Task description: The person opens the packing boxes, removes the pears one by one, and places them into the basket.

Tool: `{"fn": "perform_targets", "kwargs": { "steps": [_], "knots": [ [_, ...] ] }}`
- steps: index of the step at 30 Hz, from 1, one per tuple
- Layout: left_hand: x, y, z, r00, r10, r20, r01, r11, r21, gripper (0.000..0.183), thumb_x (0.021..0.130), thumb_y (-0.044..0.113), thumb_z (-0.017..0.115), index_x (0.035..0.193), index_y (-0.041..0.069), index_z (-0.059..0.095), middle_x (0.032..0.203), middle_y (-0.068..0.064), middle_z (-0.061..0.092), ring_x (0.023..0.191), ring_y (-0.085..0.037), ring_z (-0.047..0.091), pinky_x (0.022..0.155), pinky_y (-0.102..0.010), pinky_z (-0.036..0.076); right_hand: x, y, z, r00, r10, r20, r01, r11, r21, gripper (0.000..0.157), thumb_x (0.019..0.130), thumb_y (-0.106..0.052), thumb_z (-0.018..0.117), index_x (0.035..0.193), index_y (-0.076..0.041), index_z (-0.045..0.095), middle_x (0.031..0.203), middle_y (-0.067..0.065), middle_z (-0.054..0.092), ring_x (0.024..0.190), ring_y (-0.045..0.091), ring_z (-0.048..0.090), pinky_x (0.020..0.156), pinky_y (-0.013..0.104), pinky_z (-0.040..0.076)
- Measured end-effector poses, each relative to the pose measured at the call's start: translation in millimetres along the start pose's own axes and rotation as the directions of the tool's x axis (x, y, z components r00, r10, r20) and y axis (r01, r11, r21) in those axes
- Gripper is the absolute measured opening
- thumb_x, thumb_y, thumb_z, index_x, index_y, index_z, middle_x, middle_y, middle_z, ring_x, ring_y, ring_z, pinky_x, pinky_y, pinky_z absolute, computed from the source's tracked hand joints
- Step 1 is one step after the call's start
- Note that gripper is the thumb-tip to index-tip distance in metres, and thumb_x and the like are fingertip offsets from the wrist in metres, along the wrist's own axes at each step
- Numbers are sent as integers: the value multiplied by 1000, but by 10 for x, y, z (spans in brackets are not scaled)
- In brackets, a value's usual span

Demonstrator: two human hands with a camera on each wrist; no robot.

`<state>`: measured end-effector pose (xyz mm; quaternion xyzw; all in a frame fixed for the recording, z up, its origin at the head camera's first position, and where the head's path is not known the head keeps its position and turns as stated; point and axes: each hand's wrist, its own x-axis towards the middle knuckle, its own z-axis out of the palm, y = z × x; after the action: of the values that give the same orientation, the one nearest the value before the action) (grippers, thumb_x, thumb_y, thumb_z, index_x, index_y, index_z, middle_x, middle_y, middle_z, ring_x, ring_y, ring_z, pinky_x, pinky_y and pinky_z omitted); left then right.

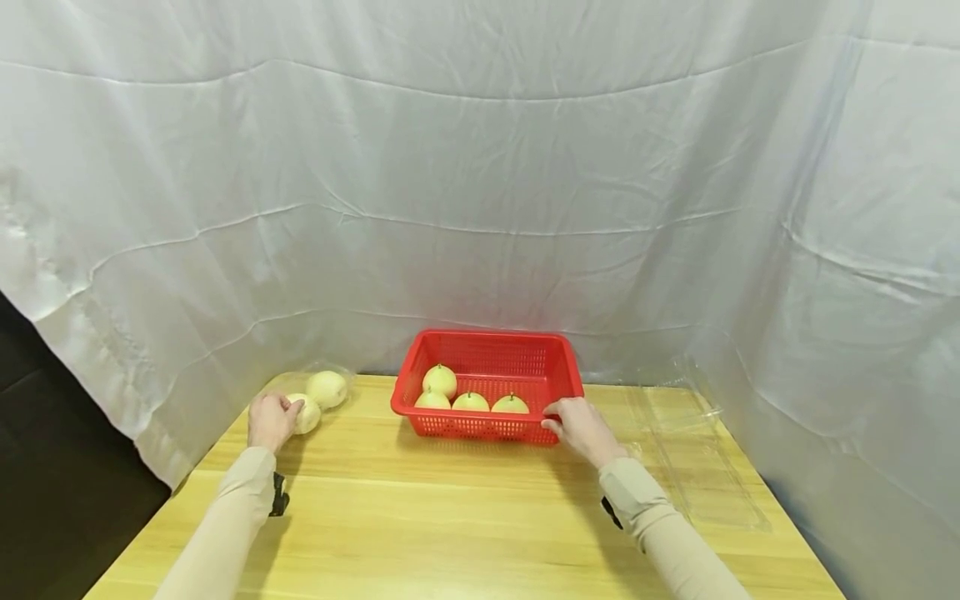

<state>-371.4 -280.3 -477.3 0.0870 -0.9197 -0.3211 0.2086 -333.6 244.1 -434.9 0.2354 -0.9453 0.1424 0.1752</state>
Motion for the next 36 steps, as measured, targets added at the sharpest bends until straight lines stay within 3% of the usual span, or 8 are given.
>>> {"fn": "perform_targets", "kwargs": {
  "steps": [6, 11, 15, 23, 26, 30, 33, 36],
  "knots": [
    [-3, 59, -33, 984, -172, 35, 174, 984, -45, 73, 91, 27, 64, 133, -22, 32, 127, -49, 37, 122, -64, 29, 104, -67, 24, -6, -3, 9, 1000, -7, -6, 7, 1000, -1, 20, 84, -16, 75, 97, -1, 75, 88, 10, 74, 81, 24, 69, 77, 42, 56],
    [-6, 121, -98, 948, -288, 137, 299, 951, -71, 97, 93, 29, 60, 139, -29, -2, 132, -58, 19, 124, -67, 30, 104, -67, 33, 10, -1, 8, 1000, -1, -6, 1, 1000, -6, 20, 84, -17, 75, 97, -1, 75, 89, 11, 74, 81, 25, 69, 78, 42, 56],
    [-19, 156, -149, 928, -316, 199, 342, 933, -110, 90, 92, 29, 62, 140, -27, 10, 135, -51, 26, 128, -60, 29, 107, -62, 34, 15, -1, 5, 1000, -1, -11, 0, 1000, -4, 19, 84, -17, 75, 97, -1, 75, 88, 10, 74, 81, 24, 69, 77, 41, 56],
    [8, 37, -195, 888, -244, 391, 375, 875, -306, 78, 92, 15, 63, 147, -13, 16, 133, -40, 39, 91, -33, 54, 75, -42, 53, 0, 7, 8, 1000, 16, 3, -16, 1000, 12, 19, 85, -15, 74, 97, -1, 75, 89, 10, 74, 82, 25, 69, 78, 42, 56],
    [31, 39, -207, 856, -195, 478, 394, 845, -361, 83, 94, 9, 60, 151, -10, 3, 146, -40, 25, 112, -42, 52, 87, -43, 52, -4, 25, 8, 1000, 18, -4, -18, 1000, 9, 18, 84, -15, 75, 97, -2, 75, 89, 10, 74, 83, 24, 69, 78, 42, 56],
    [29, 36, -236, 831, -157, 533, 385, 855, -348, 88, 95, 11, 59, 152, -8, -5, 151, -41, 15, 110, -41, 53, 88, -45, 52, -10, 31, 9, 1000, 4, -4, -4, 1000, 1, 17, 85, -16, 74, 97, -4, 75, 90, 9, 74, 83, 24, 69, 79, 42, 56],
    [6, 15, -252, 829, -135, 542, 366, 865, -344, 85, 94, 13, 59, 151, -10, 1, 147, -42, 24, 93, -28, 57, 78, -40, 53, -14, 23, 20, 1000, -9, -5, 9, 1000, 0, 17, 86, -16, 73, 98, -3, 74, 91, 9, 74, 86, 26, 69, 81, 43, 55],
    [-19, -10, -262, 829, -101, 550, 345, 866, -362, 79, 94, 12, 59, 150, -13, 8, 144, -43, 28, 103, -32, 57, 81, -39, 53, -15, 12, 37, 1000, -21, -11, 21, 1000, 2, 18, 87, -15, 72, 100, -2, 74, 93, 10, 73, 88, 28, 68, 83, 45, 54]
  ]
}}
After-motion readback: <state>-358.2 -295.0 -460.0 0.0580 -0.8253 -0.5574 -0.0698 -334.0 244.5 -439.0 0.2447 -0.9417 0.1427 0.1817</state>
